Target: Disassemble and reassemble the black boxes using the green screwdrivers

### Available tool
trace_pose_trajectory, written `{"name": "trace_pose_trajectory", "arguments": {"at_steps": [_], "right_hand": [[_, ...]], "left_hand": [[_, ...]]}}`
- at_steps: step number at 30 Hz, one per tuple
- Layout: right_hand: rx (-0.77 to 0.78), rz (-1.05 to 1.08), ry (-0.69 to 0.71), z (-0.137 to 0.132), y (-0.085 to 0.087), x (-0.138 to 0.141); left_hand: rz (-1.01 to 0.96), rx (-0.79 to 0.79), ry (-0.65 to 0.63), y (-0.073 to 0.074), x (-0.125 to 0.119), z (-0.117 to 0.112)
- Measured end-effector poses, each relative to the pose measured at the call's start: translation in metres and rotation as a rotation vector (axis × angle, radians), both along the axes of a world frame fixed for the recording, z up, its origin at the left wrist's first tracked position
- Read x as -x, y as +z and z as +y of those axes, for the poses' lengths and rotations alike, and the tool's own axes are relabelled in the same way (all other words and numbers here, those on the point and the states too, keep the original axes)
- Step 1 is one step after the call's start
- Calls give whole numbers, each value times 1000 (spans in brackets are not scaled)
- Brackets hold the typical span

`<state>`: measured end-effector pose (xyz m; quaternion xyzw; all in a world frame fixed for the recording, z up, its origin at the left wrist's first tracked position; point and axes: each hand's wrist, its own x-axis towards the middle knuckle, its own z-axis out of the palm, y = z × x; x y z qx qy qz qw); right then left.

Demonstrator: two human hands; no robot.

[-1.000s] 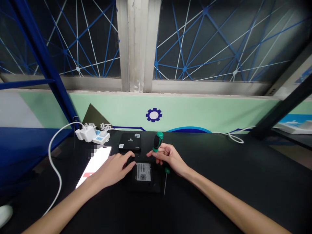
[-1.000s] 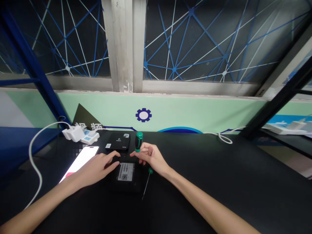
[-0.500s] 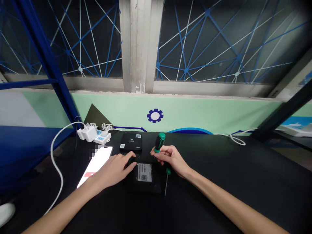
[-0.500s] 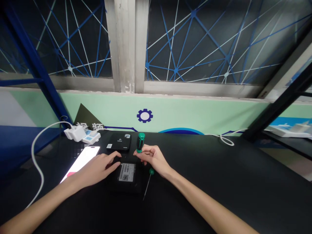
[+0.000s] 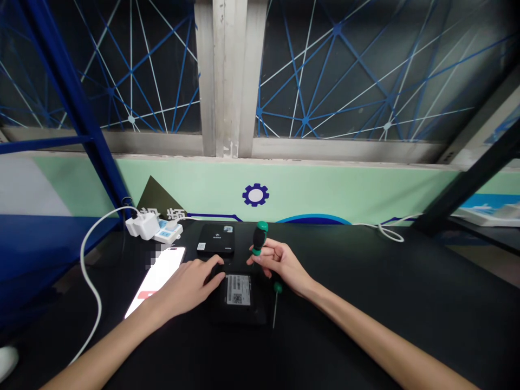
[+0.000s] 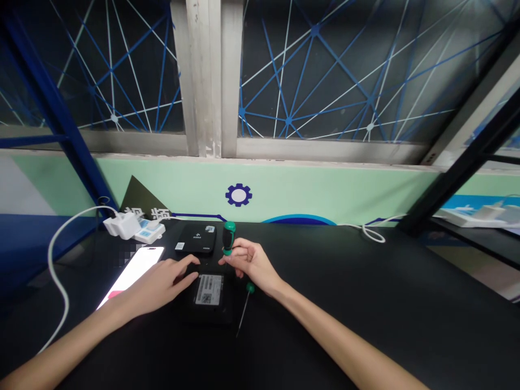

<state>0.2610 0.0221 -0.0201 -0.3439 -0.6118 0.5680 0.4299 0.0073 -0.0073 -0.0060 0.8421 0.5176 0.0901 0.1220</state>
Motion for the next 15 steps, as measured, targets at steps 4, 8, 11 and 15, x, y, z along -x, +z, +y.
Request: {"name": "trace_pose_trajectory", "arguments": {"at_steps": [4, 8, 11, 15], "right_hand": [[-10, -18, -8, 0, -2, 0], [-11, -52, -16, -2, 0, 0], [-11, -74, -40, -3, 1, 0], [-8, -79, -65, -3, 2, 0]], "left_hand": [[1, -7, 2, 0, 0, -1], [-5, -20, -1, -3, 1, 0], [-12, -30, -5, -4, 1, 0], [0, -28, 4, -2, 0, -1]]}}
